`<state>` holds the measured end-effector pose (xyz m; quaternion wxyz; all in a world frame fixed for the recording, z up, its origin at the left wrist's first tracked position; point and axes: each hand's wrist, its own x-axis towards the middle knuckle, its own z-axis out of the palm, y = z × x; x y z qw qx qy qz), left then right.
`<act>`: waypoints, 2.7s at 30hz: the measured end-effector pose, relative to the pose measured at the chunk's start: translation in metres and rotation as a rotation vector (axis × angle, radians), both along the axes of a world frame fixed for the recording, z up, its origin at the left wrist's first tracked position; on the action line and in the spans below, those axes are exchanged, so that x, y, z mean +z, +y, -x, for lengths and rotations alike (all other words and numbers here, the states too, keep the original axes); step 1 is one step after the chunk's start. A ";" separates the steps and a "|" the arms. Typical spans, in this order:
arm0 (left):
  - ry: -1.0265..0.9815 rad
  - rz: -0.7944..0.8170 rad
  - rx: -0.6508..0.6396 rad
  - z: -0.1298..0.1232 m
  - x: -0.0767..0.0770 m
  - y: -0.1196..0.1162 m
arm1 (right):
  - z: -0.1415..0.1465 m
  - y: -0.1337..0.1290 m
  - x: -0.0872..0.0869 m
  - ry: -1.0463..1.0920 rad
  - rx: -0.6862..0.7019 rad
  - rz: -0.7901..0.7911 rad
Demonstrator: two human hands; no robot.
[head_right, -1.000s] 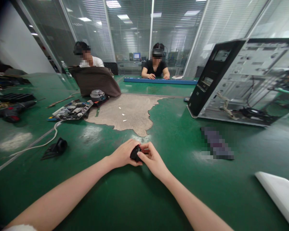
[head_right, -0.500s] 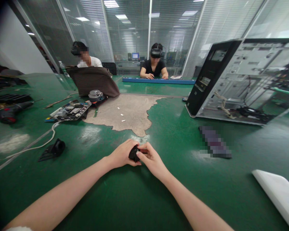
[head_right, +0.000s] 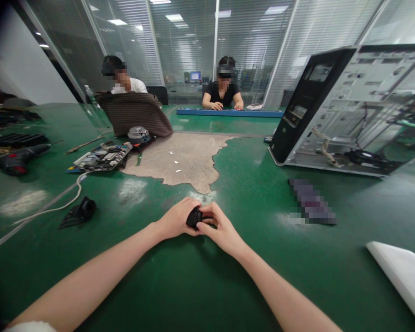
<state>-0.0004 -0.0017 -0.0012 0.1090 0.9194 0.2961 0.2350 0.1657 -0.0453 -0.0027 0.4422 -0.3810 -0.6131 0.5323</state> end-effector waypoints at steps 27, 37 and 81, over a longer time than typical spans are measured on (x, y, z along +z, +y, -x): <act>0.018 0.005 0.011 0.000 -0.001 0.002 | 0.004 0.005 -0.004 -0.089 -0.087 0.007; 0.004 -0.011 -0.010 0.000 -0.002 0.001 | 0.000 0.000 -0.003 -0.028 -0.030 -0.025; -0.009 0.021 -0.009 -0.001 -0.004 0.003 | -0.001 0.005 -0.002 -0.085 -0.024 0.034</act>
